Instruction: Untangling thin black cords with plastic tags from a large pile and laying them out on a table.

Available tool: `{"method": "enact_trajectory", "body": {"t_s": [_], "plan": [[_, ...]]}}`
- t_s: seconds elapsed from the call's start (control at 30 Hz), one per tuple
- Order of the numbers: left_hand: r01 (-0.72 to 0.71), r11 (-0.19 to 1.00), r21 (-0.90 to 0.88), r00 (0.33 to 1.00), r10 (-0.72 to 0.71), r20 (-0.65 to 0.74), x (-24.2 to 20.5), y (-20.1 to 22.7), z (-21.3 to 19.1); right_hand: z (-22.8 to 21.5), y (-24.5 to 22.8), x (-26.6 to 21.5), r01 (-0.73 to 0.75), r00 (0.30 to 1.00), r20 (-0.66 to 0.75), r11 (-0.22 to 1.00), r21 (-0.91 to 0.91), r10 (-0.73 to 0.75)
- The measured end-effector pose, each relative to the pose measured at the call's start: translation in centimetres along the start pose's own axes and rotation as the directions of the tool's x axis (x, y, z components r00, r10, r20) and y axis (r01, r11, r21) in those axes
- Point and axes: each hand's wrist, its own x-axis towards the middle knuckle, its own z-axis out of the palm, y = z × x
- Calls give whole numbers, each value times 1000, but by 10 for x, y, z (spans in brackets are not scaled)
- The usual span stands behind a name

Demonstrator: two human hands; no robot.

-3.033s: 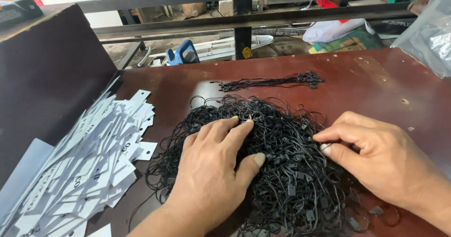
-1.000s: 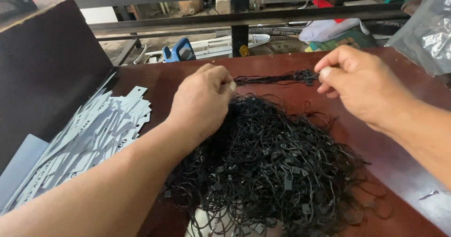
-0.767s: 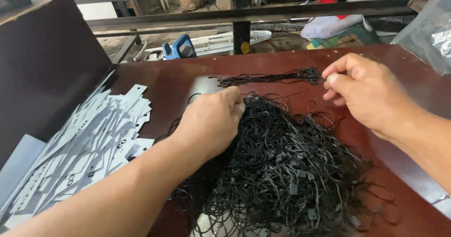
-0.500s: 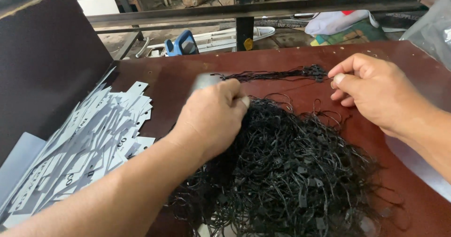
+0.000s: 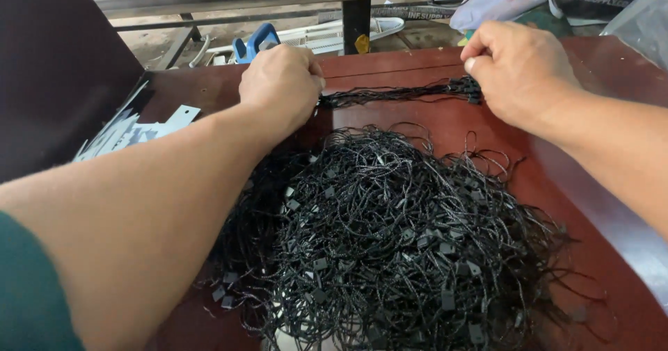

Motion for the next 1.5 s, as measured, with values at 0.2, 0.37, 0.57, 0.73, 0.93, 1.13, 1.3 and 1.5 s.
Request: {"method": "enact_trajectory", "body": {"t_s": [0.2,0.37,0.57,0.73,0.93,1.13,1.3,1.5], "plan": [[-91,987,130,996,87,37,21,2,8,4,4,10,-60,998,31,998,-29,61],[-108,981,161,994,100,54,30,2,13,2,-1,18,-140,984,112,990,3,139],[-113,979,172,991,99,89,26,10,6,-4,-4,20,-115,976,180,992,-60,124],[-44,974,221,983,3,182,3,19,-12,-9,2,6,-69,988,140,997,38,63],[-15,984,177,994,-5,111,-9,-7,-17,-33,-18,-32,-202,971,139,979,29,196],[-101,983,154,975,68,212,-49,10,-28,-22,-21,-10,-2,924,381,999,50,-18],[-150,966,209,940,73,335,-39,17,-26,-29,-45,-1,-88,812,548,970,-226,201],[-173,954,245,939,84,334,-29,11,-9,-14,-18,2,-29,850,514,984,-176,117]]}}
